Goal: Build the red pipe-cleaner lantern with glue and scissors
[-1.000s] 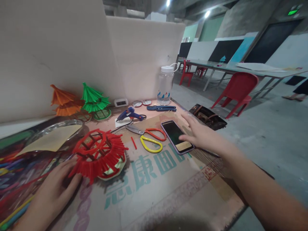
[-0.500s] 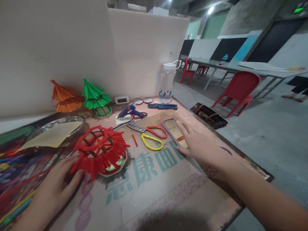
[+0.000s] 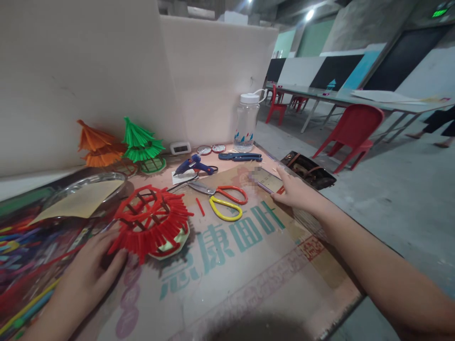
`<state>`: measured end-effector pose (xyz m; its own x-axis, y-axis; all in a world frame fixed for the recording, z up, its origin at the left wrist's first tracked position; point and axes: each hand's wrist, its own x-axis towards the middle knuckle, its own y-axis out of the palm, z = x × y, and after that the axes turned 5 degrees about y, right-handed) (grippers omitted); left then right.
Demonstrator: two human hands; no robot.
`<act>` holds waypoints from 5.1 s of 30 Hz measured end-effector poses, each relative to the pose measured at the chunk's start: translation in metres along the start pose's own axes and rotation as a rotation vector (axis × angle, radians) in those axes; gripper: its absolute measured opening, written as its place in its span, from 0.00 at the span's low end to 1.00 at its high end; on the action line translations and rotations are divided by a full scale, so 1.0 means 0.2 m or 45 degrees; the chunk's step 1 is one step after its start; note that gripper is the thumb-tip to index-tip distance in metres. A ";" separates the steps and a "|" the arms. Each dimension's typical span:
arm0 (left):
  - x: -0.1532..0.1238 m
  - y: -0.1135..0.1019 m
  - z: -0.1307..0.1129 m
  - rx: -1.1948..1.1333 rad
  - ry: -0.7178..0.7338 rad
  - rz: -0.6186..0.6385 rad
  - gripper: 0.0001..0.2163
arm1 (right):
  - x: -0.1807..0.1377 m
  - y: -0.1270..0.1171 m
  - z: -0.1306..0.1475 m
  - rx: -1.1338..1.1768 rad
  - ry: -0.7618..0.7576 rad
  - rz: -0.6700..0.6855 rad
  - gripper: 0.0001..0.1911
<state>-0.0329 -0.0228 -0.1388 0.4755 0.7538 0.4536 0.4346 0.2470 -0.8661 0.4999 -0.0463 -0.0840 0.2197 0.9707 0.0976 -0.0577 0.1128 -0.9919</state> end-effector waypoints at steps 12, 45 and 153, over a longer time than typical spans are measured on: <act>0.04 0.01 -0.02 -0.052 0.025 0.046 0.12 | -0.02 0.01 0.09 0.199 -0.128 -0.401 0.35; 0.43 -0.57 -0.63 0.130 0.441 -0.259 0.10 | -0.12 0.20 1.12 1.000 -0.869 0.119 0.04; 0.40 -0.50 -0.58 0.233 0.478 -0.284 0.07 | -0.15 0.16 1.08 0.822 -0.861 0.211 0.08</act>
<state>0.0505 -0.0573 0.0096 0.6440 0.4065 0.6481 0.4314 0.5066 -0.7465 0.2800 -0.0266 -0.1016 -0.4385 0.8792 0.1864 -0.6093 -0.1384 -0.7808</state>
